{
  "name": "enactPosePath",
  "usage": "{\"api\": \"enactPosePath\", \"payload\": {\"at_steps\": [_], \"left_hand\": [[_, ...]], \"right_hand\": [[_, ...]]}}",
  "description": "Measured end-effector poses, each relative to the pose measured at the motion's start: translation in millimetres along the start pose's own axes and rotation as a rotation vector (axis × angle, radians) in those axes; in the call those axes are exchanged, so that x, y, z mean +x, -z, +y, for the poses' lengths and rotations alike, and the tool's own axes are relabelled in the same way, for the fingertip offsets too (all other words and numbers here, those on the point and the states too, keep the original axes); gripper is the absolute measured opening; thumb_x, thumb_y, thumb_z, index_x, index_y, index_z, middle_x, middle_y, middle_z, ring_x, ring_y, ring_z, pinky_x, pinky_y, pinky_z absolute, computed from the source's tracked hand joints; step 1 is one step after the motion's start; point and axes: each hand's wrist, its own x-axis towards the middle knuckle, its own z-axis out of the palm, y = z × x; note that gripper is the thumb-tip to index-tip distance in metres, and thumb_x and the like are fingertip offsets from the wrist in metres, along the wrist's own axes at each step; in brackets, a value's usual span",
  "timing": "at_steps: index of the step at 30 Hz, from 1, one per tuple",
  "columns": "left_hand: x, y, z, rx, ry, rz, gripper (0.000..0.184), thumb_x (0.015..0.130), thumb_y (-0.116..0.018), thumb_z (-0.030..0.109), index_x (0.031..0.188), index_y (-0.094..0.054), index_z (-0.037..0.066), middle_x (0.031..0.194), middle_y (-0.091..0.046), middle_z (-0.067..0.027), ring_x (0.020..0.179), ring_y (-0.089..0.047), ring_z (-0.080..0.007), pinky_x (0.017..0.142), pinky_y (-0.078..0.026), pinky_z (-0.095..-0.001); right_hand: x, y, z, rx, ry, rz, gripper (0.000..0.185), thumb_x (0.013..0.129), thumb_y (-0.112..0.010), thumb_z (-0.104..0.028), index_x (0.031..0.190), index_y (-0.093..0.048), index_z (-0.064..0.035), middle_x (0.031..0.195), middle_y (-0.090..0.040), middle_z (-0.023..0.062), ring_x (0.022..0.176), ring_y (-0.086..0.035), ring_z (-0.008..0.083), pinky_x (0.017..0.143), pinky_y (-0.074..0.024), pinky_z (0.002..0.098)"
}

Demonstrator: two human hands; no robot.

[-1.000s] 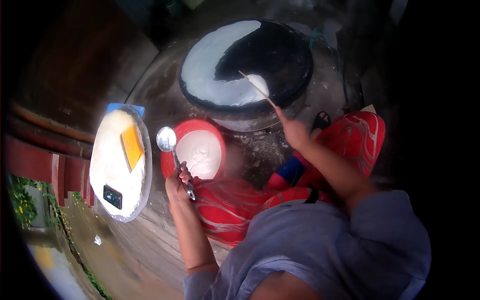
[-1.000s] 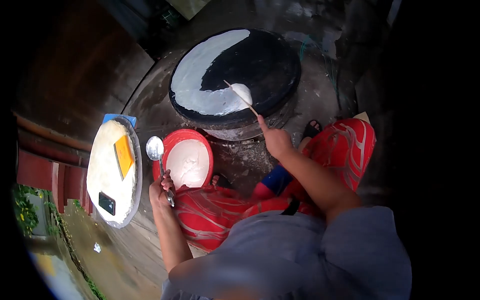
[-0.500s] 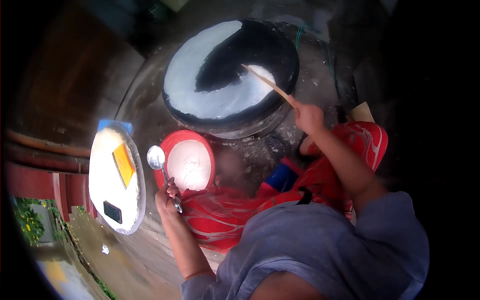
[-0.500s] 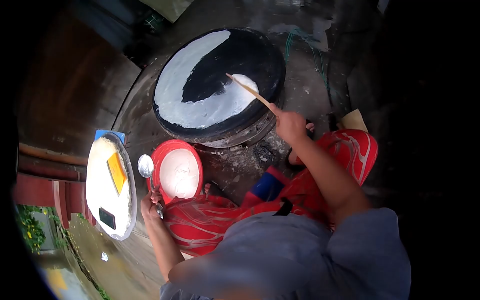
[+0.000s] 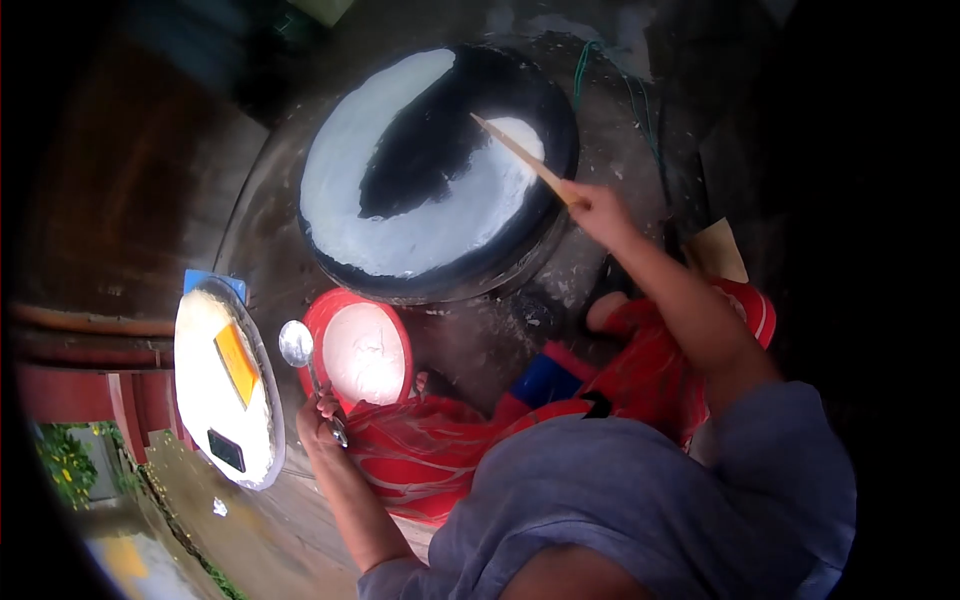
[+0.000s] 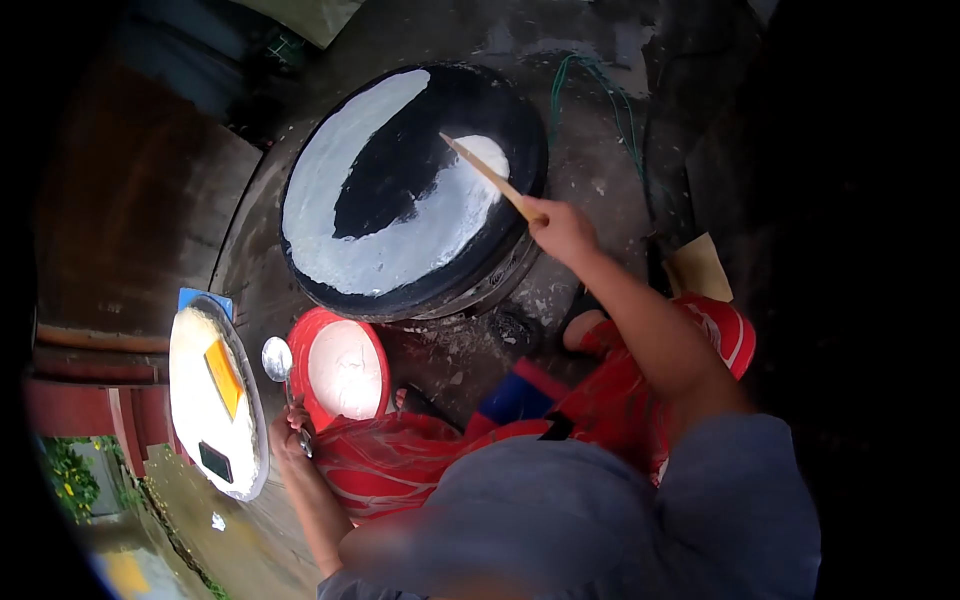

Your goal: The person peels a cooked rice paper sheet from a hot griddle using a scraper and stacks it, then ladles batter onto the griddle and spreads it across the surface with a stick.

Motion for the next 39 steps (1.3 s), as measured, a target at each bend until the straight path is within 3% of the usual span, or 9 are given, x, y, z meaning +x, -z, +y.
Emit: {"api": "enactPosePath", "payload": {"at_steps": [5, 12, 14, 18, 24, 27, 30, 36, 39], "left_hand": [[5.7, 8.9, 8.2, -0.002, 0.025, -0.019, 0.030, 0.096, -0.032, 0.020, 0.100, -0.044, -0.007, 0.068, -0.044, -0.0043, 0.050, -0.043, -0.0110, 0.041, -0.036, -0.0229], [16.4, 16.6, 16.9, -0.031, -0.010, 0.011, 0.034, 0.096, -0.032, 0.022, 0.107, -0.043, -0.008, 0.076, -0.047, -0.0056, 0.053, -0.045, -0.0118, 0.044, -0.038, -0.0237], [13.6, 6.9, 14.3, -0.041, -0.001, 0.076, 0.034, 0.096, -0.033, 0.023, 0.107, -0.044, -0.008, 0.075, -0.047, -0.0056, 0.052, -0.044, -0.0116, 0.044, -0.038, -0.0238], [11.3, 6.5, 12.5, -0.032, 0.003, 0.065, 0.034, 0.096, -0.033, 0.023, 0.105, -0.045, -0.008, 0.074, -0.047, -0.0055, 0.051, -0.044, -0.0111, 0.043, -0.038, -0.0237], [11.7, -9.9, 9.8, -0.028, -0.062, 0.132, 0.034, 0.096, -0.034, 0.023, 0.104, -0.046, -0.008, 0.074, -0.048, -0.0051, 0.051, -0.045, -0.0105, 0.041, -0.037, -0.0224], [14.8, -13.3, 12.8, -0.023, -0.042, 0.149, 0.034, 0.096, -0.034, 0.023, 0.104, -0.046, -0.008, 0.074, -0.048, -0.0056, 0.050, -0.044, -0.0108, 0.041, -0.037, -0.0224], [18.7, -16.8, 10.8, -0.055, -0.070, 0.229, 0.034, 0.096, -0.034, 0.023, 0.103, -0.047, -0.008, 0.074, -0.048, -0.0057, 0.050, -0.043, -0.0111, 0.041, -0.037, -0.0225], [22.8, -31.2, 5.3, -0.005, -0.073, 0.255, 0.035, 0.096, -0.033, 0.022, 0.104, -0.048, -0.008, 0.075, -0.049, -0.0056, 0.050, -0.043, -0.0111, 0.041, -0.037, -0.0223], [24.4, -35.1, 6.3, 0.011, -0.068, 0.236, 0.034, 0.096, -0.033, 0.022, 0.105, -0.048, -0.007, 0.075, -0.049, -0.0054, 0.050, -0.043, -0.0110, 0.041, -0.036, -0.0222]], "right_hand": [[-47.8, 45.2, 10.1, -0.425, 0.729, -0.238, 0.057, 0.070, -0.058, -0.007, 0.122, -0.054, -0.0304, 0.060, -0.049, 0.0047, 0.050, -0.053, 0.0227, 0.048, -0.0461, 0.0361], [75.3, 54.6, 28.9, -0.613, 0.580, 0.127, 0.052, 0.072, -0.059, -0.006, 0.121, -0.056, -0.0239, 0.067, -0.056, 0.0102, 0.054, -0.055, 0.0253, 0.050, -0.0452, 0.0346], [73.9, 40.2, 8.0, -0.055, 0.143, -0.065, 0.043, 0.074, -0.059, -0.008, 0.114, -0.061, -0.0217, 0.070, -0.061, 0.0130, 0.055, -0.057, 0.0244, 0.051, -0.0450, 0.0316], [60.2, 81.1, 40.5, -0.397, 0.723, -0.259, 0.049, 0.073, -0.059, -0.006, 0.116, -0.059, -0.0282, 0.060, -0.055, 0.0067, 0.050, -0.054, 0.0229, 0.048, -0.0442, 0.0338], [163.9, 68.6, 40.5, -0.625, 0.642, 0.008, 0.046, 0.075, -0.057, -0.010, 0.116, -0.058, -0.0300, 0.064, -0.056, 0.0070, 0.058, -0.057, 0.0269, 0.052, -0.0462, 0.0377], [173.7, 44.8, 18.4, -0.231, 0.291, -0.193, 0.045, 0.074, -0.057, -0.011, 0.114, -0.059, -0.0317, 0.078, -0.062, 0.0104, 0.067, -0.060, 0.0294, 0.060, -0.0473, 0.0403], [166.4, 81.4, 48.7, -0.391, 0.691, -0.291, 0.050, 0.073, -0.058, -0.008, 0.116, -0.059, -0.0338, 0.065, -0.056, 0.0060, 0.057, -0.057, 0.0247, 0.054, -0.0476, 0.0365], [256.8, 40.6, 40.1, -0.614, 0.683, 0.017, 0.050, 0.077, -0.054, -0.011, 0.121, -0.054, -0.0328, 0.067, -0.056, 0.0096, 0.063, -0.058, 0.0278, 0.060, -0.0483, 0.0374], [251.1, 23.8, 0.8, -0.284, 0.258, -0.265, 0.045, 0.078, -0.053, -0.011, 0.118, -0.056, -0.0321, 0.083, -0.061, 0.0132, 0.074, -0.059, 0.0319, 0.063, -0.0467, 0.0385]]}}
